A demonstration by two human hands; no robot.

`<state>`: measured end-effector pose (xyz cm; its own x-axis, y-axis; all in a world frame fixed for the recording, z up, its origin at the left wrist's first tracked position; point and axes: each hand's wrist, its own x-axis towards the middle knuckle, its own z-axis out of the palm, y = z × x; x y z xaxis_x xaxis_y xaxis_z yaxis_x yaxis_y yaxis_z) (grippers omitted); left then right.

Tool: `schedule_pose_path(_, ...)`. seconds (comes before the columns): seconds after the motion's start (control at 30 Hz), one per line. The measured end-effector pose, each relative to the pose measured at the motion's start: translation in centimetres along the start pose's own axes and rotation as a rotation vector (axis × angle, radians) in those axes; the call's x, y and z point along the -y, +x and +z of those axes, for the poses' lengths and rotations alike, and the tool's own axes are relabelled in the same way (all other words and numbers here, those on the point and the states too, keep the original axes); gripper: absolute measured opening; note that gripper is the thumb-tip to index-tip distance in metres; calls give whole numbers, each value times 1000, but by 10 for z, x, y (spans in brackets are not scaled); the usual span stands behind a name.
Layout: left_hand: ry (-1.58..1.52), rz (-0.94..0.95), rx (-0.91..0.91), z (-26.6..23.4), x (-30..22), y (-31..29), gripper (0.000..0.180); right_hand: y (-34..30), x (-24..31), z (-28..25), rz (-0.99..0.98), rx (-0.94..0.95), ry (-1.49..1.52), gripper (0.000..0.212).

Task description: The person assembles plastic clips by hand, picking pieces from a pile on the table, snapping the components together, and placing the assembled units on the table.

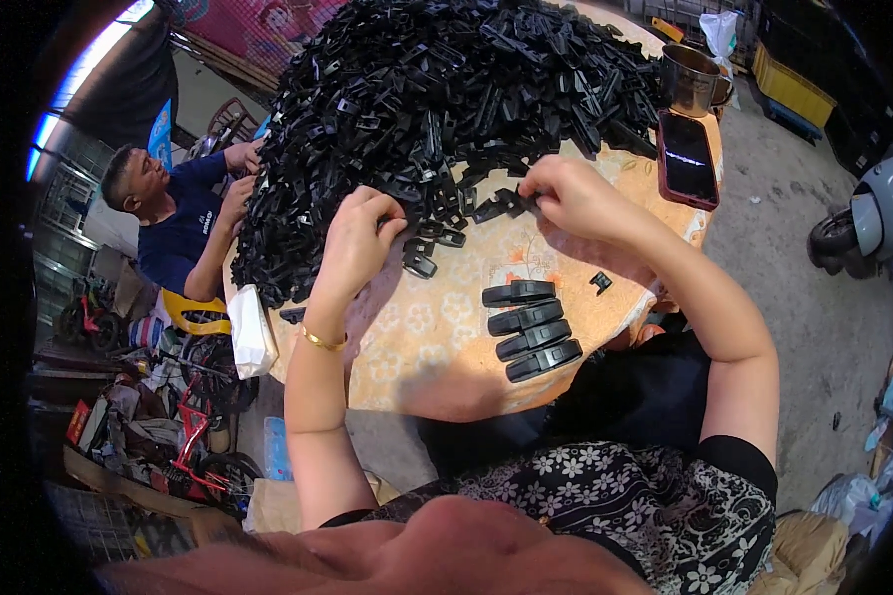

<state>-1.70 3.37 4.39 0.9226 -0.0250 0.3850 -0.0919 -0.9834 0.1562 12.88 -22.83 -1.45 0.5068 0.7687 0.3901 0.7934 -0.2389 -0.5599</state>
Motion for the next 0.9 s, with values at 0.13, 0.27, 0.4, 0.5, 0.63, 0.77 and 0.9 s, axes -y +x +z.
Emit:
schedule_pose_path(0.13, -333, 72, 116, -4, -20, -3, 10, -14, 3, -9, 42, 79, 234, 21)
schedule_pose_path(0.27, -692, -171, 251, 2, -58, -9, 7, -16, 20, -14, 353, 145, 256, 21)
schedule_pose_path(0.4, -1135, -345, 260, 44, -60, -11, 11, -16, 18, -5, 75, -21, -143, 18)
schedule_pose_path(0.5, -1349, -429, 243, 53, -70, -10, 23, -18, 21, -5, -23, -116, -274, 20)
schedule_pose_path(0.63, -1502, -476, 254, 50, -76, -8, 41, -24, 38, -14, 203, -48, 215, 27)
schedule_pose_path(0.77, -1278, -363, 429, 55, -62, -11, 39, -26, 41, -9, 109, 25, 339, 29)
schedule_pose_path(0.9, -520, 44, 57, 50, -63, -20, 25, -28, 41, -8, -65, 48, 173, 29)
